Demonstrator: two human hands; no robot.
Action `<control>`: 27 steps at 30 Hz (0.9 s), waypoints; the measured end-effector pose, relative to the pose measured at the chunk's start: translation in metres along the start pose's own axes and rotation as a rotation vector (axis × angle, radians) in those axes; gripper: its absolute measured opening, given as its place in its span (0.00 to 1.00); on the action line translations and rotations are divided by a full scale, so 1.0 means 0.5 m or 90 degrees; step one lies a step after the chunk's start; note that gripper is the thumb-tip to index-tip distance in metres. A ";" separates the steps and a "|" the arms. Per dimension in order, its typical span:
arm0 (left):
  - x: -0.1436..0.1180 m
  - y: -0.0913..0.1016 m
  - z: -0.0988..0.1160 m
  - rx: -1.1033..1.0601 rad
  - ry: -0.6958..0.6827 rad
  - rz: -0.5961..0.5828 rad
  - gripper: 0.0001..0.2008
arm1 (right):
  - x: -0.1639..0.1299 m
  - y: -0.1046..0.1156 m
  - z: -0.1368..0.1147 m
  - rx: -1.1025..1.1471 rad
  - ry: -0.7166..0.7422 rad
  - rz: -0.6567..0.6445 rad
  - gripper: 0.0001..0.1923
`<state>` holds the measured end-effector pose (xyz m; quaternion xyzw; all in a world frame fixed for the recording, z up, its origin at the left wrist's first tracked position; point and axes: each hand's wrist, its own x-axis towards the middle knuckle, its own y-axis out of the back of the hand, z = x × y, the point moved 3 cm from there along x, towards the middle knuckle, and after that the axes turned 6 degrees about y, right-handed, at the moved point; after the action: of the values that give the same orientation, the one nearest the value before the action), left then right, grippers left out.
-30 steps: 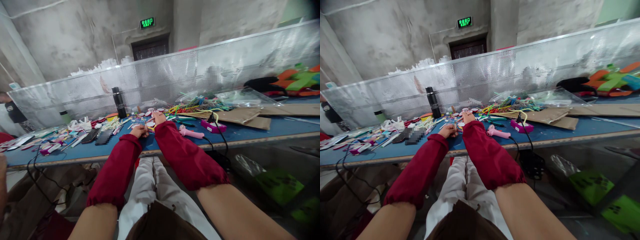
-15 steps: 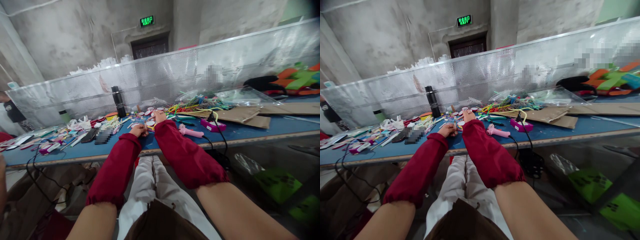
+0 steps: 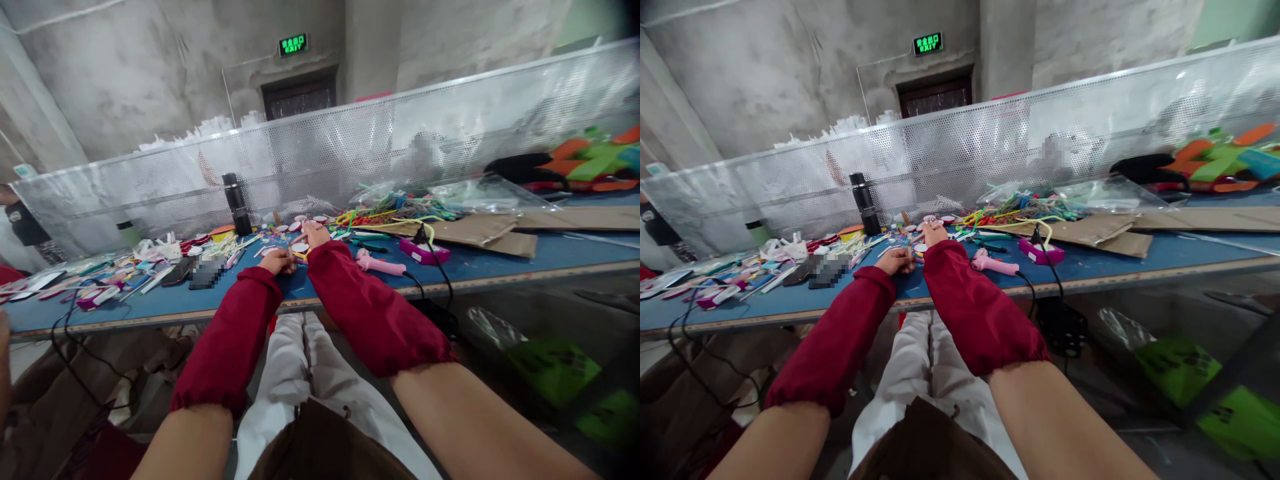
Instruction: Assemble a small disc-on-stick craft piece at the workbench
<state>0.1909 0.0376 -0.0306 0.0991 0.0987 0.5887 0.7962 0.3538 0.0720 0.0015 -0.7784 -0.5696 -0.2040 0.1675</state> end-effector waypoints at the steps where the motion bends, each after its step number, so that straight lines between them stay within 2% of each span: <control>1: -0.001 -0.001 0.001 -0.001 -0.001 0.000 0.13 | 0.001 0.000 0.001 0.000 0.000 -0.001 0.16; 19: -0.002 -0.002 0.001 -0.001 -0.004 0.004 0.12 | 0.001 -0.005 0.002 -0.009 0.037 -0.013 0.17; 27: 0.003 0.002 -0.001 0.026 -0.046 0.019 0.11 | -0.001 -0.006 0.003 0.000 0.026 -0.002 0.17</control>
<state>0.1904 0.0391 -0.0309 0.1383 0.0805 0.5942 0.7882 0.3510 0.0733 0.0001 -0.7730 -0.5675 -0.2202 0.1789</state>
